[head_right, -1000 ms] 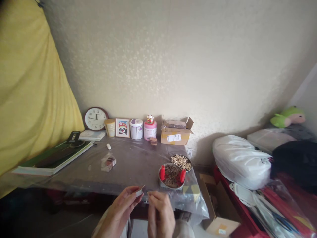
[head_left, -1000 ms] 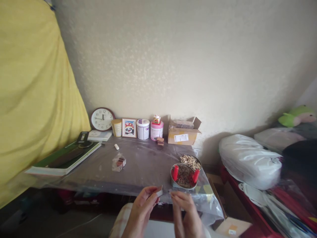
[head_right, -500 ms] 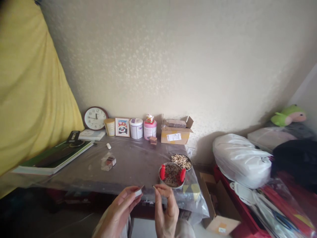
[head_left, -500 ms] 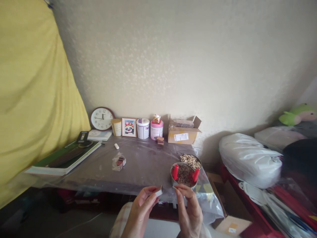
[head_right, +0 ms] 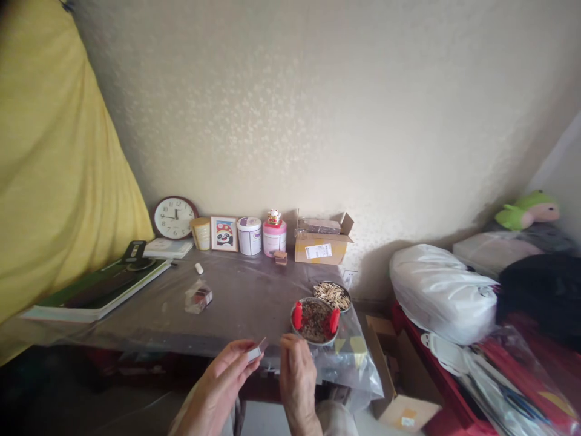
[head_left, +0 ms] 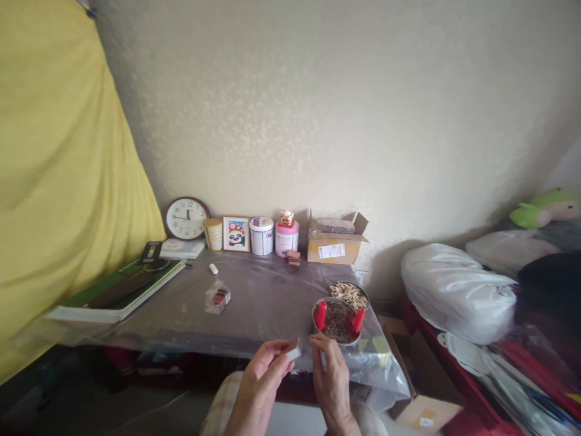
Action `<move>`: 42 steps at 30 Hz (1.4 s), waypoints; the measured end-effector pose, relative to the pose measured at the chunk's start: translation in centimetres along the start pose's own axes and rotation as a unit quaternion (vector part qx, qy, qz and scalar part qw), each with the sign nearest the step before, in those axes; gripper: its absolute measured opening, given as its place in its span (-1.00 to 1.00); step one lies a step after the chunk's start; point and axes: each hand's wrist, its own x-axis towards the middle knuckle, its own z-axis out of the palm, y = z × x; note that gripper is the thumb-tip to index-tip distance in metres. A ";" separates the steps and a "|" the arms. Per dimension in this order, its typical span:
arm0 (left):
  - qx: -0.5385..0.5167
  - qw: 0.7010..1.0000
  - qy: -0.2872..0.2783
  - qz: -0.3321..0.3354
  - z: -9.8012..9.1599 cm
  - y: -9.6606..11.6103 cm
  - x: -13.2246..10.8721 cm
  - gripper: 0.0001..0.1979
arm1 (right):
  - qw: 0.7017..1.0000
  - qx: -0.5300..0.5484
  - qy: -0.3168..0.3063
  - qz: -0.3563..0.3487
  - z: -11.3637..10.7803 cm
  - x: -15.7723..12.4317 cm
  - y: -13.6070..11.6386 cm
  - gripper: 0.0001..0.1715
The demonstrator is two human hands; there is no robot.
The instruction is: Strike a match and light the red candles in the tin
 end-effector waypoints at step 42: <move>0.039 0.998 0.038 -0.023 -3.0 -1.0 0.1 -0.57 | 0.937 0.127 0.068 0.318 -2.0 1.2 1.2 -0.66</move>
